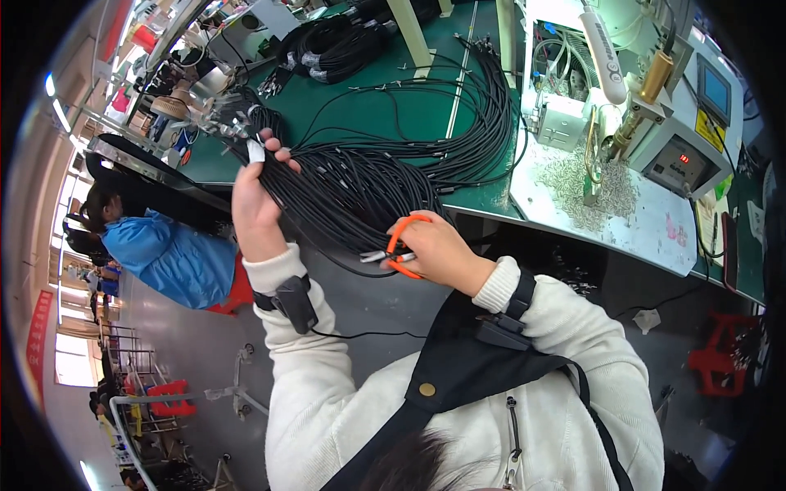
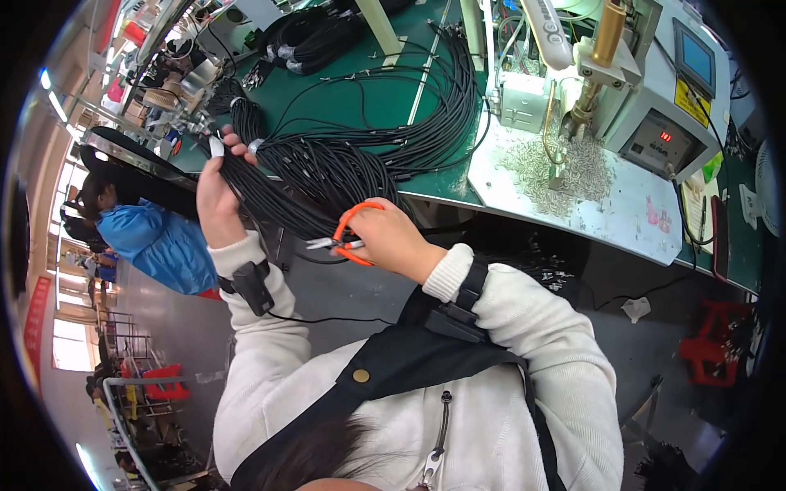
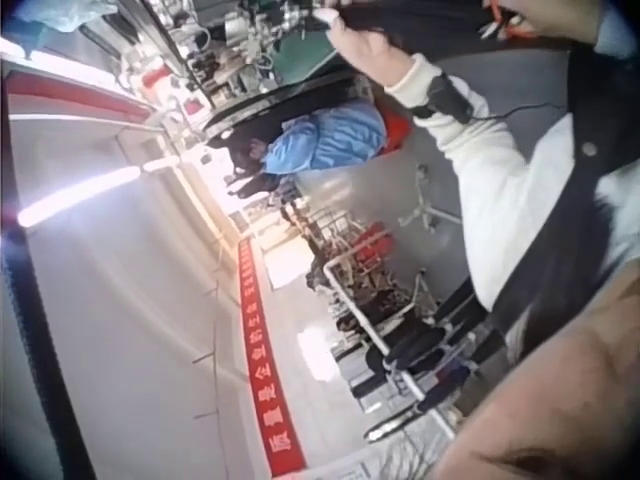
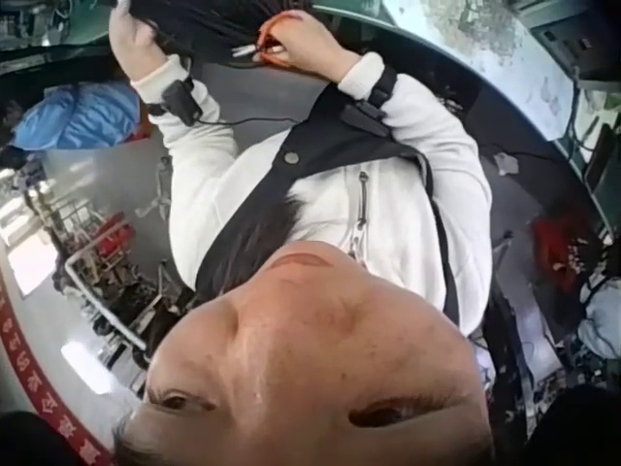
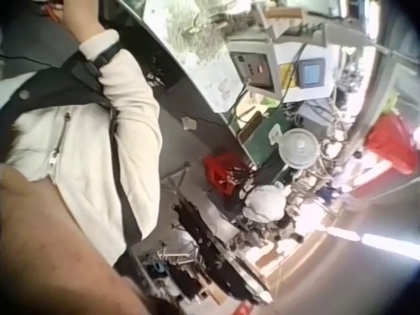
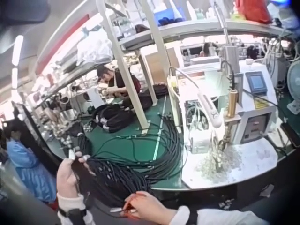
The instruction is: The person picks up a bundle of cables and uses shears to trim the ends of the individual wires one at a time near a machine. After trimming the tips of the wires, they set the bundle back down on the work surface.
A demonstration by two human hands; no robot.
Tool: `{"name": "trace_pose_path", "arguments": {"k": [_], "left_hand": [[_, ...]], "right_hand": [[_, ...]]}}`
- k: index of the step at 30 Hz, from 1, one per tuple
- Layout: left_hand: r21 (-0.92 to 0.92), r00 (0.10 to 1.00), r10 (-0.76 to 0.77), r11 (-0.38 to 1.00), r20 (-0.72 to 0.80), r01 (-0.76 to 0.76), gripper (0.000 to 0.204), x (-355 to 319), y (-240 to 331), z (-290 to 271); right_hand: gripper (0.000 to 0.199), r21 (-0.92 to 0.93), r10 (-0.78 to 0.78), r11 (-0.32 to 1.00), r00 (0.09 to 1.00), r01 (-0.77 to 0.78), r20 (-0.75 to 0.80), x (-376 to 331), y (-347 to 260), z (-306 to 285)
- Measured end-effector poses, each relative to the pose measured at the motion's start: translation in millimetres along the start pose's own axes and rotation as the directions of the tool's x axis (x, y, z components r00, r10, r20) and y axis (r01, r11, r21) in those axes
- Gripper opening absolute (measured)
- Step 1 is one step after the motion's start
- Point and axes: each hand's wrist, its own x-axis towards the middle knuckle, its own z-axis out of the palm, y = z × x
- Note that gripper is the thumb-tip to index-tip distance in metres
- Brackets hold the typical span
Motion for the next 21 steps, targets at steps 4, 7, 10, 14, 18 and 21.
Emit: {"name": "trace_pose_path", "arguments": {"k": [4, 7, 10, 14, 18, 21], "left_hand": [[0.122, 0.985, 0.065, 0.989, 0.158, -0.085, 0.029, -6.0, -10.3, 32.7], [0.163, 0.973, 0.065, 0.981, 0.223, -0.103, 0.033, -26.6, -48.8, 69.3], [0.221, 0.969, 0.051, 0.97, 0.244, -0.106, 0.043, -64.2, -80.3, 98.4], [0.373, 0.953, 0.054, 0.912, 0.299, -0.169, 0.054, -87.0, -97.6, 122.4], [0.461, 0.945, -0.014, 0.875, 0.328, -0.147, 0.052, -96.6, -105.5, 129.2], [0.508, 0.944, -0.077, 0.855, 0.32, -0.103, 0.05, -102.0, -107.2, 131.6]], "right_hand": [[0.039, 0.085, -0.092, 0.992, 0.995, 0.095, -0.036, -8.4, 3.2, -6.6], [0.033, 0.908, 0.335, 0.385, 0.942, -0.166, 0.031, -12.2, -17.5, -29.0], [0.03, 0.738, 0.402, 0.597, 0.913, -0.315, 0.065, -13.6, -54.5, -68.5], [0.029, 0.496, 0.45, 0.786, 0.892, -0.37, -0.047, -29.4, -62.8, -72.6], [0.027, 0.426, 0.4, 0.852, 0.904, -0.304, -0.154, -44.1, -53.5, -69.1], [0.024, 0.381, 0.306, 0.906, 0.906, -0.183, -0.292, -47.5, -53.1, -66.1]]}}
